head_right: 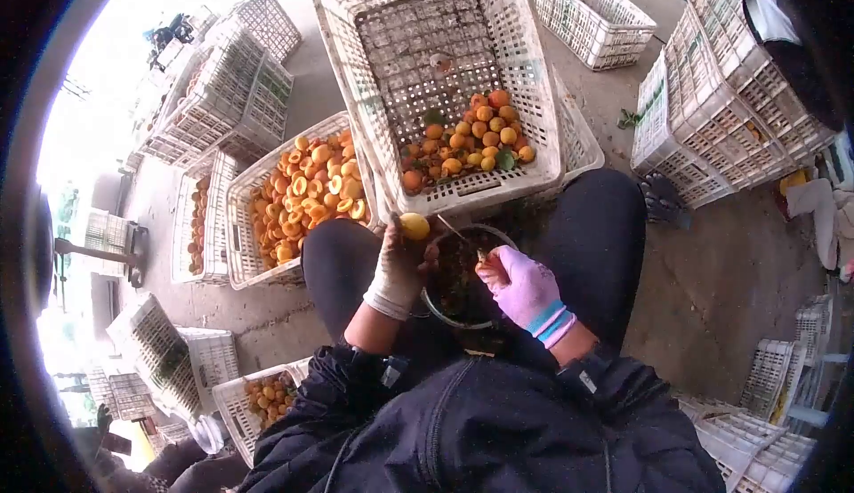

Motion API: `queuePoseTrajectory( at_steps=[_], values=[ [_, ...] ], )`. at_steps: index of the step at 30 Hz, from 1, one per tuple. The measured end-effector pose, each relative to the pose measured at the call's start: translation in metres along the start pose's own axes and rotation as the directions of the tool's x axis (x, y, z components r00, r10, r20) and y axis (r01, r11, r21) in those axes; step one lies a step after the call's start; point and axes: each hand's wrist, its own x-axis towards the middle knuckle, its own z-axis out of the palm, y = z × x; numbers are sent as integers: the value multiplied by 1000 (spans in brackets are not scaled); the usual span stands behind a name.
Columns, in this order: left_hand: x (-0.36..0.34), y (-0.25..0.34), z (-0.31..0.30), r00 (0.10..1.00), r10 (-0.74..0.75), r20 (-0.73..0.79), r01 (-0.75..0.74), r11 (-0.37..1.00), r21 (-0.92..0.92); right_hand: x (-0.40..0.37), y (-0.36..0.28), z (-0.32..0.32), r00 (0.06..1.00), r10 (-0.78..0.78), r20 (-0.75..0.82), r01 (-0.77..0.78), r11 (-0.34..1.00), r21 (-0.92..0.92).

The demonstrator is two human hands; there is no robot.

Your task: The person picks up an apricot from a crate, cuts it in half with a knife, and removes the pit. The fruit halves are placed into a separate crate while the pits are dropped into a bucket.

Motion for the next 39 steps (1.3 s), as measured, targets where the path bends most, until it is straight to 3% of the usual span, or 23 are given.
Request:
queuePoseTrajectory(
  at_steps=[2,3,5,6,7,8,10,12,14,16,18,23,25,26,28,30,32,33,34,36,37,38,39],
  values=[
    [1,-8,-1,997,-46,56,39,992,118,2,3,5,993,80,-82,-40,912,409],
    [1,-16,8,994,-92,66,73,967,242,7,-11,0,992,-8,-129,68,883,464],
    [-13,-10,30,978,-199,57,142,843,519,18,-12,5,981,-121,-150,176,884,433],
    [-11,-17,35,971,-193,142,105,875,473,22,-9,7,959,-232,-163,279,873,400],
    [-9,-21,29,979,-175,106,97,852,515,24,-7,10,956,-265,-123,293,877,382],
    [-6,-24,22,986,-155,69,91,827,555,24,-5,9,957,-263,-124,291,877,383],
    [-13,-14,45,985,-148,91,70,818,572,24,-8,6,989,-136,65,82,848,523],
    [-14,-12,43,983,-142,113,50,810,584,25,-5,5,993,-104,63,54,844,534],
    [-7,-19,20,978,-149,142,67,883,465,26,-4,1,980,85,178,-194,567,801],
    [-7,-18,36,969,-130,209,41,922,385,28,-7,-4,978,104,183,-210,470,857],
    [-9,-20,42,984,-56,170,-31,882,471,29,-5,-3,969,131,208,-241,338,910],
    [-5,-21,31,993,-8,117,-46,890,454,28,2,8,957,141,254,-278,200,939],
    [-1,-18,17,1000,26,11,-28,868,495,30,-2,4,969,85,232,-230,-26,973],
    [1,-19,11,1000,26,11,-28,868,495,31,0,3,969,85,232,-231,-26,973],
    [4,-18,11,970,126,-206,116,504,856,33,6,-1,971,65,230,-233,27,972],
    [3,-19,10,974,118,-193,92,575,813,32,6,0,970,70,232,-237,69,969],
    [4,-20,-2,998,66,-11,-47,805,591,30,5,1,961,102,256,-272,206,940],
    [5,-16,-2,999,-40,1,32,816,578,30,5,3,960,119,253,-276,256,926],
    [3,-16,-1,999,-38,1,30,816,578,29,6,4,960,118,254,-277,257,926],
    [-6,-14,13,955,-294,-38,261,774,577,27,8,7,968,156,195,-245,455,856],
    [-11,-12,32,955,-289,-70,269,738,619,27,11,14,969,151,194,-243,456,856],
    [-10,-22,38,982,-169,-80,184,796,576,28,16,24,989,92,119,-150,531,834],
    [2,-31,8,979,-198,-52,194,813,549,28,18,30,998,28,49,-56,596,801]
  ],
)
